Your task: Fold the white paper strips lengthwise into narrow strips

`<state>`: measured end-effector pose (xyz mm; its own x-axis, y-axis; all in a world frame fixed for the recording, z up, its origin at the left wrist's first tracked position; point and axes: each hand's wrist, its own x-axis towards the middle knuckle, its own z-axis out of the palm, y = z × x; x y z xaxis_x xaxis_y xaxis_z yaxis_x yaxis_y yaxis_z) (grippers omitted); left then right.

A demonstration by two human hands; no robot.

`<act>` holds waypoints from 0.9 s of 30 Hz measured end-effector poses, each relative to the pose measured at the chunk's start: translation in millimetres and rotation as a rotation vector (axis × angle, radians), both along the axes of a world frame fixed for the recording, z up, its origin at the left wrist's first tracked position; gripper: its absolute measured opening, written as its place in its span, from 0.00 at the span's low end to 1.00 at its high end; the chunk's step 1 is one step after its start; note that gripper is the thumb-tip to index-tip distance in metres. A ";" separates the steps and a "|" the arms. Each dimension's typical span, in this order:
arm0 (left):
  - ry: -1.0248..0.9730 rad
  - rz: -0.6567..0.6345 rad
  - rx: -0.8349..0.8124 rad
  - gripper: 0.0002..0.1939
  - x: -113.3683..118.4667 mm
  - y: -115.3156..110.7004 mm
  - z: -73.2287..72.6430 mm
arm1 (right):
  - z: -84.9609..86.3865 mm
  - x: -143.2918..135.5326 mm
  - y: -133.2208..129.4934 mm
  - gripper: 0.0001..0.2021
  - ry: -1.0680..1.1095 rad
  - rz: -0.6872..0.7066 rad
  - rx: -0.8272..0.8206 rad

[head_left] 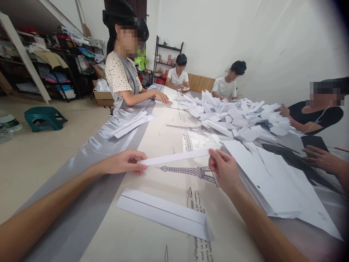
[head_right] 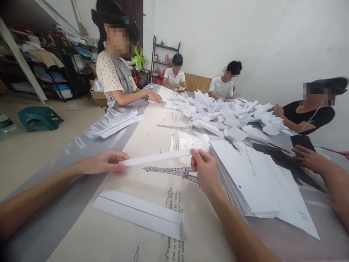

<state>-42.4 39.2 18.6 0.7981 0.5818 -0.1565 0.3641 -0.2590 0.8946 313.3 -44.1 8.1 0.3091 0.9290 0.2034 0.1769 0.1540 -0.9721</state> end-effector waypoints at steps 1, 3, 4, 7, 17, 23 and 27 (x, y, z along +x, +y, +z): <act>0.007 0.000 0.009 0.19 0.3 -0.5 0.5 | 0.0 0.2 -0.2 0.23 -0.009 0.001 0.004; 0.027 -0.003 0.035 0.20 1.1 -1.5 1.4 | 0.0 0.6 -0.6 0.24 -0.036 0.000 0.015; 0.037 -0.004 0.049 0.20 1.5 -2.0 1.8 | 0.0 0.8 -0.7 0.25 -0.048 0.000 0.021; 0.058 -0.006 0.065 0.21 2.3 -2.5 2.0 | -0.7 1.7 -0.7 0.25 -0.057 -0.003 0.027; 0.060 -0.004 0.091 0.23 1.9 -3.1 1.9 | 1.0 2.0 0.1 0.23 0.045 0.011 0.004; 0.083 0.063 0.180 0.32 -0.8 -1.2 -6.6 | 2.2 -0.6 0.3 0.17 0.075 0.006 -0.052; 0.067 0.090 0.182 0.31 -1.6 1.3 -10.9 | 1.3 -1.7 0.4 0.19 0.098 0.088 -0.105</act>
